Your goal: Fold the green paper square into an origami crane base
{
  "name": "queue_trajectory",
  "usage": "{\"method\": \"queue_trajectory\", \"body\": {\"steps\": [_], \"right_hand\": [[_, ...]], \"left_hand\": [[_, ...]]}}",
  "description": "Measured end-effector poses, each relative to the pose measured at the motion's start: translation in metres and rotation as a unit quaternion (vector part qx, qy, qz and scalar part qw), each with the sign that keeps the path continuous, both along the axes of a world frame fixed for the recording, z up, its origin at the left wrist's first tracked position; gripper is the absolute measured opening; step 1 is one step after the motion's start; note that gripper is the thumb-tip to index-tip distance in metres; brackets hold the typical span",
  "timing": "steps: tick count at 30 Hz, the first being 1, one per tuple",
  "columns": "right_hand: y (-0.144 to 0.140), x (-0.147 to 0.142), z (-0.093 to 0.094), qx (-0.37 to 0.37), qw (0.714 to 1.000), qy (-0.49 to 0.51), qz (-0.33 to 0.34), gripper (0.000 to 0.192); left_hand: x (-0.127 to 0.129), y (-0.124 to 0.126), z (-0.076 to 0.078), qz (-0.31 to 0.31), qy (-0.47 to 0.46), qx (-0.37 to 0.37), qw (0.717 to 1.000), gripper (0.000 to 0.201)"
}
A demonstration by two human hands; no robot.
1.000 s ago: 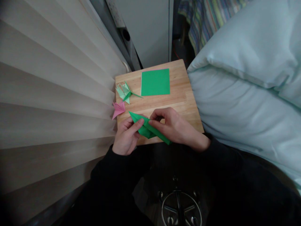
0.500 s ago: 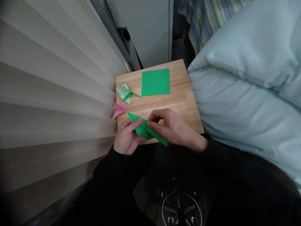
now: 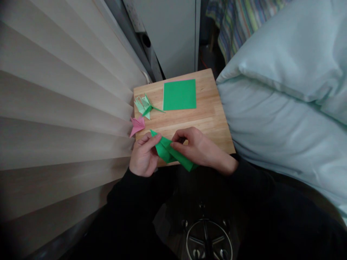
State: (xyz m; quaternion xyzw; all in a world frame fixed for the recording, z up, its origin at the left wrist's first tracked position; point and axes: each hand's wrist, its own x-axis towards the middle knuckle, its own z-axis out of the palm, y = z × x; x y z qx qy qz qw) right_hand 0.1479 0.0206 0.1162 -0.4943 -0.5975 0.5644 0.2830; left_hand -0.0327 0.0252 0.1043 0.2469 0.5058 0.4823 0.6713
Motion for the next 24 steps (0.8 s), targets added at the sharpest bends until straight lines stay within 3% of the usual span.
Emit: {"method": "queue_trajectory", "body": {"steps": [6,16,20,24], "right_hand": [[0.001,-0.007,-0.003,-0.040,0.998,0.037,-0.014,0.025],[-0.003,-0.016,-0.011,-0.146,0.983,0.106,-0.032,0.038],[-0.004,-0.016,-0.009,-0.188,0.977,0.104,-0.014,0.033],[-0.004,-0.014,-0.005,-0.199,0.976,0.092,0.010,0.027]], "left_hand": [[0.009,-0.009,-0.006,-0.031,0.079,0.064,0.994,0.035],[0.005,-0.007,-0.005,-0.031,0.088,0.024,0.995,0.038],[-0.001,-0.004,0.000,-0.015,0.080,-0.012,0.997,0.041],[-0.006,0.000,0.002,0.003,0.086,-0.002,0.996,0.041]]}}
